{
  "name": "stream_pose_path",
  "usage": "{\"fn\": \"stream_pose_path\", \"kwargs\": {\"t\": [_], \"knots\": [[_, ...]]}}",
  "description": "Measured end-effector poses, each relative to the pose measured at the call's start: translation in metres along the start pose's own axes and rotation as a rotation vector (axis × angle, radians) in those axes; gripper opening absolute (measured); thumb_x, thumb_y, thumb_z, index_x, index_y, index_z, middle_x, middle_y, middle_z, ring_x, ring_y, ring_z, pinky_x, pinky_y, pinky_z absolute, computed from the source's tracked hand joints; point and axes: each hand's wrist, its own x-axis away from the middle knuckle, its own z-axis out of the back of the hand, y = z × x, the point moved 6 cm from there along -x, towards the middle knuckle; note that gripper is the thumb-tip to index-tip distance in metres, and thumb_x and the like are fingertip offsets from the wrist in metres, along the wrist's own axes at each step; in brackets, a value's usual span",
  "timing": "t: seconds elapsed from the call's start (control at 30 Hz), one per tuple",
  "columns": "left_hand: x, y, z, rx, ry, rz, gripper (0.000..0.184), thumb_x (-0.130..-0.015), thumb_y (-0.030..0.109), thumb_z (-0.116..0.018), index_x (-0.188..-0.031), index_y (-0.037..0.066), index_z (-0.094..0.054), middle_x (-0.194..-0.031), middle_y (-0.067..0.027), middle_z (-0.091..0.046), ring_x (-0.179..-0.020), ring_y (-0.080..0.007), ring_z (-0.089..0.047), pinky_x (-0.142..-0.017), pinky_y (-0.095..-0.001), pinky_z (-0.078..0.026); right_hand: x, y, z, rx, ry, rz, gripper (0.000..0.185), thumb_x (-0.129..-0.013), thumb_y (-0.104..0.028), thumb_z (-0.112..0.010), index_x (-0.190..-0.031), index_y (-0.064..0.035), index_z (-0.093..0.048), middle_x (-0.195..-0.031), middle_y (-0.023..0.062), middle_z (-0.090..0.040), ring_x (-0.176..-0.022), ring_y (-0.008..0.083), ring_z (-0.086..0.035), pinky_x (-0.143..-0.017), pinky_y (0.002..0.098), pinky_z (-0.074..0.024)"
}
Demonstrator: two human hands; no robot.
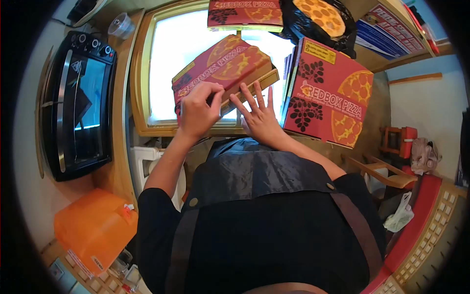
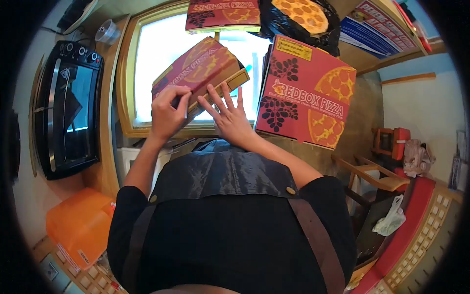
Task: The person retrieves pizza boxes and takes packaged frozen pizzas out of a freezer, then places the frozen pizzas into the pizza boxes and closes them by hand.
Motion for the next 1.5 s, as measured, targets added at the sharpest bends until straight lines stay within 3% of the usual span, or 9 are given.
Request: {"fn": "stream_pose_path", "kwargs": {"t": [0.13,0.4,0.57,0.67,0.77,0.97,1.1,1.43,1.5], "knots": [[-0.043,0.002,0.025,-0.012,0.008,-0.027,0.004,-0.080,0.006,-0.059,-0.080,0.002,-0.061,-0.074,-0.0127,-0.061,-0.064,-0.0223,-0.061,-0.059,-0.0308,-0.048,0.012,0.004,0.008,0.051,0.016,-0.109,0.049,-0.068,-0.015,-0.063,-0.115,-0.0142,-0.052,-0.121,0.0124,-0.045,-0.126,0.0376,-0.027,-0.102,0.0654,-0.0096],[-0.180,-0.039,0.060,-0.034,-0.180,-0.036,0.016,-0.085,0.019,-0.056,-0.087,0.004,-0.063,-0.065,-0.0031,-0.058,-0.058,-0.0122,-0.054,-0.051,-0.0272,-0.042,0.010,0.013,-0.009,-0.474,-0.267,-0.119,0.020,-0.075,-0.011,-0.060,-0.092,-0.0014,-0.059,-0.096,0.0169,-0.055,-0.096,0.0332,-0.053,-0.087,0.0407,-0.0417],[-0.256,-0.077,0.023,0.017,-0.428,-0.007,0.016,-0.084,0.017,-0.055,-0.084,0.003,-0.063,-0.063,-0.0023,-0.057,-0.057,-0.0129,-0.053,-0.052,-0.0294,-0.042,-0.055,0.088,0.089,-0.483,0.252,-0.263,0.022,-0.081,-0.016,-0.060,-0.098,-0.0033,-0.063,-0.088,0.0108,-0.065,-0.078,0.0202,-0.061,-0.070,0.0303,-0.0473],[-0.289,-0.087,0.006,-0.216,-0.185,-0.157,0.015,-0.082,0.019,-0.057,-0.084,0.006,-0.065,-0.061,-0.0071,-0.059,-0.062,-0.0208,-0.060,-0.060,-0.0338,-0.048,-0.084,0.214,0.111,-0.659,0.482,-0.648,0.024,-0.082,-0.016,-0.058,-0.099,-0.0015,-0.064,-0.085,0.0050,-0.063,-0.072,0.0113,-0.057,-0.068,0.0247,-0.0464],[-0.307,-0.092,-0.007,-0.549,-0.044,-0.077,0.029,-0.080,0.025,-0.060,-0.106,0.012,-0.062,-0.086,-0.0156,-0.064,-0.080,-0.0308,-0.063,-0.067,-0.0402,-0.051,-0.082,0.373,0.083,-0.933,0.677,-1.117,0.027,-0.078,-0.013,-0.058,-0.100,0.0017,-0.059,-0.086,0.0082,-0.058,-0.072,0.0179,-0.057,-0.066,0.0266,-0.0487],[-0.295,-0.106,-0.040,-0.617,0.285,-0.492,0.027,-0.088,0.031,-0.050,-0.109,0.016,-0.059,-0.090,-0.0024,-0.064,-0.083,-0.0246,-0.062,-0.092,-0.0507,-0.038,-0.074,0.478,0.035,-1.264,0.561,-1.430,0.038,-0.076,-0.012,-0.054,-0.113,-0.0028,-0.051,-0.105,0.0165,-0.054,-0.081,0.0300,-0.059,-0.068,0.0445,-0.0499],[-0.286,-0.117,-0.052,-0.617,0.243,-0.434,0.033,-0.087,0.028,-0.052,-0.119,0.021,-0.053,-0.109,-0.0006,-0.058,-0.108,-0.0187,-0.050,-0.102,-0.0503,-0.025,-0.050,0.566,-0.010,-0.908,0.499,-1.665,0.048,-0.076,-0.019,-0.059,-0.122,-0.0130,-0.047,-0.118,0.0135,-0.052,-0.093,0.0317,-0.057,-0.075,0.0539,-0.0444],[-0.281,-0.111,-0.044,-0.530,0.219,-0.390,0.034,-0.084,0.025,-0.056,-0.118,0.021,-0.054,-0.110,0.0007,-0.058,-0.106,-0.0186,-0.050,-0.102,-0.0457,-0.024,-0.054,0.538,-0.019,-1.128,0.584,-1.732,0.034,-0.076,-0.018,-0.065,-0.108,-0.0171,-0.054,-0.074,0.0014,-0.061,-0.062,0.0225,-0.060,-0.068,0.0529,-0.0438],[-0.279,-0.108,-0.044,-0.520,0.227,-0.406,0.034,-0.083,0.025,-0.056,-0.117,0.022,-0.054,-0.111,0.0010,-0.058,-0.106,-0.0185,-0.050,-0.102,-0.0454,-0.024,-0.061,0.512,0.002,-1.165,0.458,-1.690,0.034,-0.076,-0.009,-0.062,-0.109,-0.0106,-0.052,-0.078,0.0058,-0.061,-0.063,0.0214,-0.061,-0.061,0.0421,-0.0482]]}}
